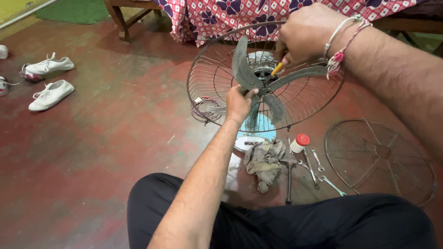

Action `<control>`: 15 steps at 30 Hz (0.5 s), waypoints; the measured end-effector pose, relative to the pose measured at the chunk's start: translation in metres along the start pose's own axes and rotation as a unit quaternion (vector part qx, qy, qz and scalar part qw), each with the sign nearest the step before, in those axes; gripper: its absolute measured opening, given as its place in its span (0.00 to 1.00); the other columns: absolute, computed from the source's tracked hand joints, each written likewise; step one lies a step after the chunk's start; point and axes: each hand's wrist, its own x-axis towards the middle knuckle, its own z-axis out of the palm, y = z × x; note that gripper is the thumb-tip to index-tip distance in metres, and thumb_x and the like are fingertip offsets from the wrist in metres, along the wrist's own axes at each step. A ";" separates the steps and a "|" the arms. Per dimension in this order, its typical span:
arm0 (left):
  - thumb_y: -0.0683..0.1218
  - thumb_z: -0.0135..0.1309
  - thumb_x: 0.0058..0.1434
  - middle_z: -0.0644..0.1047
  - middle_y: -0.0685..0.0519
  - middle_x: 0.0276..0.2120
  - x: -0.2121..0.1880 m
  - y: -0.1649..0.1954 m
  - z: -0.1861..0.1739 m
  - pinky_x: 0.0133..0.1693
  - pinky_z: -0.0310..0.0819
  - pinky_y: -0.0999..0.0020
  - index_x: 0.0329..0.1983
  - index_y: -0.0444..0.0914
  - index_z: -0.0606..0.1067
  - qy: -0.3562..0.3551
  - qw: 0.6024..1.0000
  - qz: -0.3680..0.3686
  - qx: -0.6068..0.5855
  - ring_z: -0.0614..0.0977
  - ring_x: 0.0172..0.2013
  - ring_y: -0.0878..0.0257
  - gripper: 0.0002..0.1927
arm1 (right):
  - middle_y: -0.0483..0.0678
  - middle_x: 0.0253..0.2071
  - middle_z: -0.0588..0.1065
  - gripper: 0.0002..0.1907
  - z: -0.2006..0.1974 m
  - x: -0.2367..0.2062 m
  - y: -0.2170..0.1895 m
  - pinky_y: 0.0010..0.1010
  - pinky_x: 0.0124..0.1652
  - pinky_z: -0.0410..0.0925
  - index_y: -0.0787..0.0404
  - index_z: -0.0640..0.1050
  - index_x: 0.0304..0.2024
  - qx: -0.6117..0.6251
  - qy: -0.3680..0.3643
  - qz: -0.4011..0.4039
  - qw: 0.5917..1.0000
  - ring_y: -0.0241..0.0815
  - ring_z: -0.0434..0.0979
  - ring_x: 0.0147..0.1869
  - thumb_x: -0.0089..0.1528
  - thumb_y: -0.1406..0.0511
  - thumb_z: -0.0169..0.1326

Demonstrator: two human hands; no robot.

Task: The person sits on the floor servicing a pedestal fan. They use a screwdriver to loosen and tighten the blade mounting nut at the fan hub, steady the blades by hand, and wipe the blades and hub area with a cloth, with wrenches and a small bottle lying nearby.

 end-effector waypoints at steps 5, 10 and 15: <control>0.42 0.66 0.56 0.85 0.45 0.34 -0.001 0.001 0.001 0.39 0.79 0.64 0.39 0.36 0.84 0.005 1.000 -0.003 0.018 0.88 0.35 0.57 0.08 | 0.46 0.34 0.83 0.13 0.004 0.003 0.007 0.44 0.42 0.75 0.35 0.87 0.41 0.023 0.009 -0.007 1.000 0.50 0.84 0.41 0.54 0.54 0.62; 0.41 0.65 0.57 0.85 0.46 0.35 -0.001 0.005 -0.001 0.39 0.79 0.65 0.40 0.37 0.84 0.002 1.000 -0.008 0.006 0.89 0.36 0.58 0.08 | 0.45 0.34 0.84 0.12 0.007 0.005 0.010 0.44 0.43 0.74 0.35 0.88 0.41 0.017 0.011 -0.009 1.000 0.49 0.84 0.41 0.55 0.54 0.61; 0.41 0.64 0.57 0.85 0.46 0.35 -0.003 0.009 -0.001 0.39 0.79 0.64 0.41 0.37 0.84 -0.001 1.000 -0.024 0.007 0.88 0.35 0.58 0.08 | 0.45 0.34 0.84 0.12 0.000 0.005 0.005 0.44 0.43 0.75 0.36 0.87 0.42 0.021 -0.003 -0.005 1.000 0.49 0.84 0.41 0.55 0.53 0.62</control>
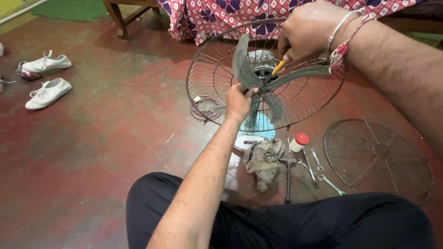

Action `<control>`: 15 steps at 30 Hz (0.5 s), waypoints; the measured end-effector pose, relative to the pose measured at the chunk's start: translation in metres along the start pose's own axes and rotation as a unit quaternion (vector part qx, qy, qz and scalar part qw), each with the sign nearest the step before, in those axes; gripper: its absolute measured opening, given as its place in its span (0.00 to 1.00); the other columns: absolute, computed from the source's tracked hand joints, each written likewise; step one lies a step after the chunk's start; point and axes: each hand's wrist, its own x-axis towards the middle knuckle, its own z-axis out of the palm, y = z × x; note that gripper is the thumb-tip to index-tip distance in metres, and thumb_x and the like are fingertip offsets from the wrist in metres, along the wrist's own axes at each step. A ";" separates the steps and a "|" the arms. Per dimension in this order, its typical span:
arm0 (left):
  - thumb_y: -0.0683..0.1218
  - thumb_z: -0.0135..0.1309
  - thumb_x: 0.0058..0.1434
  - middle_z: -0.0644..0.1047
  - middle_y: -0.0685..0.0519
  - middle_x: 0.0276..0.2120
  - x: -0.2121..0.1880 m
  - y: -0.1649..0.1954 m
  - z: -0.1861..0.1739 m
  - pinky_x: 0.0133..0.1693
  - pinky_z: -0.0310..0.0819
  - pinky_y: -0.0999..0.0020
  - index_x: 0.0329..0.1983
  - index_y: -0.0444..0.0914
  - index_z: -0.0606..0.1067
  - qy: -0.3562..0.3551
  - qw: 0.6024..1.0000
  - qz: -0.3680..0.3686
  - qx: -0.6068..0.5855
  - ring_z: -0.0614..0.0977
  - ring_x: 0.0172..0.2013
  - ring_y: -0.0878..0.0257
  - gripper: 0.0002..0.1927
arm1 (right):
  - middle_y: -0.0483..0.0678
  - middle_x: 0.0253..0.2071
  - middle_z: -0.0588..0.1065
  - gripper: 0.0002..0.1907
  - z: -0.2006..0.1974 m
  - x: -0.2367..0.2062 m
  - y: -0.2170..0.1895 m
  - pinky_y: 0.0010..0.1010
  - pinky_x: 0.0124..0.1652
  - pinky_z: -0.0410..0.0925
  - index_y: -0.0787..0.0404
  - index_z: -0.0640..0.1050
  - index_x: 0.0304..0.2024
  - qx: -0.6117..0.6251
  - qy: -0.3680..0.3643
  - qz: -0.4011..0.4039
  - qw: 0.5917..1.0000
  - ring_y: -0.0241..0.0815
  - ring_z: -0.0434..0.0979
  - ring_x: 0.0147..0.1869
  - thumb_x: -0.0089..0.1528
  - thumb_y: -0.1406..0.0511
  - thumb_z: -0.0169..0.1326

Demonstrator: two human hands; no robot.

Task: The person sits on the floor servicing a pedestal fan. They use a screwdriver to loosen and tighten the blade mounting nut at the fan hub, steady the blades by hand, and wipe the blades and hub area with a cloth, with wrenches and a small bottle lying nearby.

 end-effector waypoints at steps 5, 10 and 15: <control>0.41 0.64 0.57 0.86 0.46 0.35 0.000 0.004 -0.001 0.39 0.79 0.65 0.41 0.37 0.84 -0.001 1.000 0.002 0.003 0.88 0.35 0.59 0.09 | 0.46 0.35 0.83 0.21 -0.005 -0.002 -0.006 0.44 0.43 0.75 0.35 0.86 0.44 -0.022 -0.034 0.013 0.999 0.49 0.84 0.43 0.50 0.45 0.68; 0.40 0.65 0.57 0.85 0.45 0.35 -0.002 0.007 -0.004 0.38 0.79 0.64 0.41 0.36 0.84 -0.003 1.000 0.004 -0.001 0.88 0.34 0.59 0.09 | 0.47 0.36 0.83 0.24 0.001 -0.001 -0.003 0.42 0.42 0.75 0.41 0.86 0.47 -0.049 0.003 -0.009 0.999 0.50 0.84 0.43 0.49 0.49 0.69; 0.40 0.63 0.58 0.86 0.45 0.33 -0.002 0.009 -0.004 0.36 0.80 0.66 0.41 0.35 0.83 -0.009 1.000 -0.014 -0.025 0.88 0.32 0.60 0.08 | 0.46 0.36 0.83 0.17 0.010 0.001 -0.002 0.42 0.44 0.74 0.40 0.86 0.46 -0.062 0.019 -0.005 0.998 0.49 0.84 0.43 0.54 0.51 0.66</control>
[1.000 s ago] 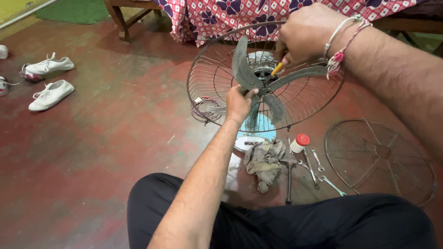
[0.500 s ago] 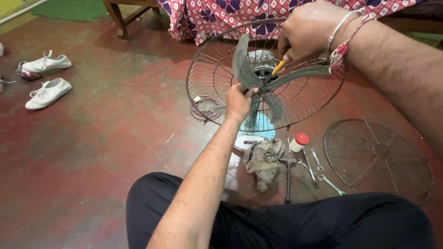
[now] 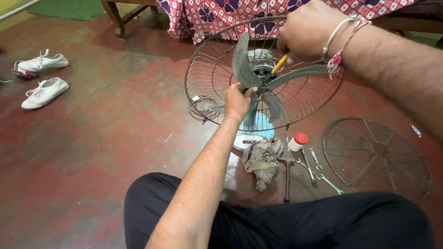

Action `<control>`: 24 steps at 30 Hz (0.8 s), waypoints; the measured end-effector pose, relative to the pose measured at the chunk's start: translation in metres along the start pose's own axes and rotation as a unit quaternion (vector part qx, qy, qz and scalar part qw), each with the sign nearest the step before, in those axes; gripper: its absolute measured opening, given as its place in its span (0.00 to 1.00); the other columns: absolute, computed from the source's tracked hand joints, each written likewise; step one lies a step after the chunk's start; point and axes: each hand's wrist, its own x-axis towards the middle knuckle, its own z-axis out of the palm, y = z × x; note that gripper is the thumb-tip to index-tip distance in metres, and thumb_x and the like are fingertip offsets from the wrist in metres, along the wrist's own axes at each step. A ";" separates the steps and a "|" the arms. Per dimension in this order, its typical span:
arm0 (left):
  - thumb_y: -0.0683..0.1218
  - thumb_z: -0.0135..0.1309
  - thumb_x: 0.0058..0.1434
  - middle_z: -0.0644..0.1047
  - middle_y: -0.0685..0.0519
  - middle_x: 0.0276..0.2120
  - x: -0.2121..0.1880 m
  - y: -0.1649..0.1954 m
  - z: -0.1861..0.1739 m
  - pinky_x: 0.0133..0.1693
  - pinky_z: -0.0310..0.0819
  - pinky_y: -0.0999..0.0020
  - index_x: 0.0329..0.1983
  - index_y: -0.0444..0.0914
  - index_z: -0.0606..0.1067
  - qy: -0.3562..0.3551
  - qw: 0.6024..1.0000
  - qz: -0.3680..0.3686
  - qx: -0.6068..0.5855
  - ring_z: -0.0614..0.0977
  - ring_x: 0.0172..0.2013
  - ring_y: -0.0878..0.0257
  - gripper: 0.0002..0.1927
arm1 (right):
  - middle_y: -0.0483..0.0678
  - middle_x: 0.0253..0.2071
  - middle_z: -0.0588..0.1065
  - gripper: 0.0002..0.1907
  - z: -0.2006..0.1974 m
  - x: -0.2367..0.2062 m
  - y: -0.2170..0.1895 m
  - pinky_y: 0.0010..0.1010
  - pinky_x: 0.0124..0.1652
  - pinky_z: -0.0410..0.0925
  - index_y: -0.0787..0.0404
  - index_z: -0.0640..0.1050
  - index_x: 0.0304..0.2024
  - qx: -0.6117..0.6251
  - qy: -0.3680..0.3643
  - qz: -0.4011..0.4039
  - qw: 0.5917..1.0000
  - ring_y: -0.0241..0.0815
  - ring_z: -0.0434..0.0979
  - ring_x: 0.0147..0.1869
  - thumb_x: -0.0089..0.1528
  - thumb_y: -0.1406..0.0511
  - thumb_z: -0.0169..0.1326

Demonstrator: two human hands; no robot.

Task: The person sits on the floor servicing a pedestal fan. They use a screwdriver to loosen and tighten the blade mounting nut at the fan hub, steady the blades by hand, and wipe the blades and hub area with a cloth, with wrenches and a small bottle lying nearby.

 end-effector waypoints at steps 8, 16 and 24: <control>0.41 0.63 0.58 0.85 0.44 0.34 -0.001 0.003 -0.001 0.37 0.79 0.63 0.42 0.36 0.83 0.002 0.998 0.038 0.049 0.88 0.34 0.56 0.09 | 0.45 0.32 0.82 0.18 -0.001 -0.006 -0.007 0.39 0.39 0.74 0.31 0.85 0.47 -0.061 0.027 -0.044 0.997 0.47 0.84 0.39 0.55 0.55 0.59; 0.41 0.64 0.57 0.84 0.44 0.34 -0.001 0.006 -0.006 0.38 0.78 0.60 0.41 0.37 0.83 0.008 0.994 0.077 0.082 0.87 0.37 0.50 0.08 | 0.47 0.26 0.80 0.14 -0.002 -0.010 -0.010 0.40 0.36 0.73 0.43 0.85 0.40 -0.115 0.060 -0.071 0.989 0.49 0.83 0.34 0.56 0.50 0.56; 0.41 0.63 0.57 0.84 0.44 0.33 -0.003 0.008 -0.008 0.38 0.78 0.60 0.40 0.37 0.83 -0.001 0.996 0.061 0.070 0.87 0.35 0.51 0.08 | 0.46 0.22 0.77 0.18 0.021 -0.013 -0.001 0.40 0.32 0.71 0.48 0.83 0.34 -0.103 0.132 -0.113 0.979 0.48 0.81 0.30 0.68 0.50 0.48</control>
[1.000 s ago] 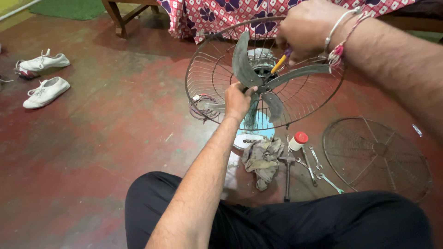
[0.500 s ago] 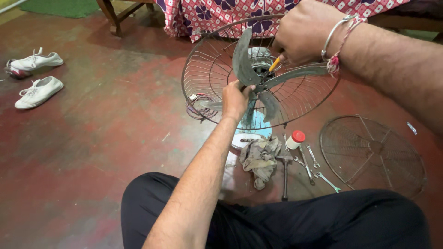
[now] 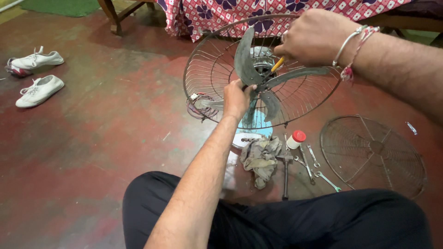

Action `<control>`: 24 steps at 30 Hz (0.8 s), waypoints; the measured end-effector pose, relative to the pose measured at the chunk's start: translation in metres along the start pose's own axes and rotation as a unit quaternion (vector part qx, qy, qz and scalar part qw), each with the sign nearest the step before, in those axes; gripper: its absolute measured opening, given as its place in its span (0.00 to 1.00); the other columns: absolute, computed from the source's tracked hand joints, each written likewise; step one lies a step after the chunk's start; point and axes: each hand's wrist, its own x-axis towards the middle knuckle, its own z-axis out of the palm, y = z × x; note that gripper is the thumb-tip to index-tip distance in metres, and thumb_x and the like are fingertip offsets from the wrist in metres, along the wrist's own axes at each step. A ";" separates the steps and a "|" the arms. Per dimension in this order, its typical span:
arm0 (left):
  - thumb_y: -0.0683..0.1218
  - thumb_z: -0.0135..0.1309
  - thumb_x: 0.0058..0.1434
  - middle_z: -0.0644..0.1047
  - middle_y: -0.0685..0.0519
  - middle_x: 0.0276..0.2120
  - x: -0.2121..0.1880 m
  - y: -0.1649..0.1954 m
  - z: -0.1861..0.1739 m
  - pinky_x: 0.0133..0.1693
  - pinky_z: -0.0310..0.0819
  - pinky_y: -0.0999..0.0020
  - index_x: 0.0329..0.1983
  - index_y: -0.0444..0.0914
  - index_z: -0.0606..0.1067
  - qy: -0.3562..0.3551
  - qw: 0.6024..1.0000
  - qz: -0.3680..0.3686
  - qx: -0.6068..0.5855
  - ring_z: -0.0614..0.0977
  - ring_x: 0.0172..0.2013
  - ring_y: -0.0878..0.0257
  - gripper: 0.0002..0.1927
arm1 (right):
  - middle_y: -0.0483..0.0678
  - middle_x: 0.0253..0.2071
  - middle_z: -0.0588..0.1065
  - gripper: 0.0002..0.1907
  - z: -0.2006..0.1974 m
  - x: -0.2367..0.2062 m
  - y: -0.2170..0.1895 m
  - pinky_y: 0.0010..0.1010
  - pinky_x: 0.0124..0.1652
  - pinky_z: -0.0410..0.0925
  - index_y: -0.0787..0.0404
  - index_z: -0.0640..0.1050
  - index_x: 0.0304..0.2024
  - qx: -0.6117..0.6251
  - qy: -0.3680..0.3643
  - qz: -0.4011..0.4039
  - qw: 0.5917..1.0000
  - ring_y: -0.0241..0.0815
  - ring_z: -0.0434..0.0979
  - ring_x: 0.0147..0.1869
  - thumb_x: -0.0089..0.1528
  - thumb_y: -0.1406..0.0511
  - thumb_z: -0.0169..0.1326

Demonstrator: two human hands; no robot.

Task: The person sits on the floor servicing a pedestal fan. They use a screwdriver to loosen and tighten the blade mounting nut at the fan hub, steady the blades by hand, and wipe the blades and hub area with a cloth, with wrenches and a small bottle lying nearby.

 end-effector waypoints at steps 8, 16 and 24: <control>0.42 0.63 0.57 0.83 0.43 0.33 0.000 0.003 0.000 0.38 0.77 0.58 0.40 0.37 0.83 0.008 1.000 0.014 0.023 0.86 0.35 0.49 0.08 | 0.35 0.28 0.76 0.08 0.003 -0.010 -0.016 0.31 0.37 0.67 0.40 0.79 0.38 -0.184 0.019 -0.024 0.982 0.38 0.80 0.37 0.64 0.57 0.48; 0.43 0.64 0.58 0.83 0.43 0.33 0.000 0.003 0.000 0.39 0.77 0.58 0.39 0.36 0.83 0.008 0.999 0.012 0.030 0.86 0.36 0.48 0.08 | 0.35 0.30 0.76 0.10 0.009 0.000 -0.028 0.31 0.42 0.64 0.44 0.78 0.34 -0.197 0.012 0.001 0.980 0.34 0.78 0.41 0.64 0.55 0.45; 0.42 0.64 0.57 0.84 0.44 0.33 0.000 0.005 -0.003 0.39 0.78 0.61 0.41 0.37 0.83 -0.011 0.999 -0.039 0.003 0.88 0.35 0.53 0.09 | 0.34 0.34 0.78 0.08 0.026 0.000 -0.022 0.31 0.48 0.68 0.44 0.79 0.35 -0.165 0.016 -0.006 0.986 0.35 0.79 0.45 0.63 0.58 0.48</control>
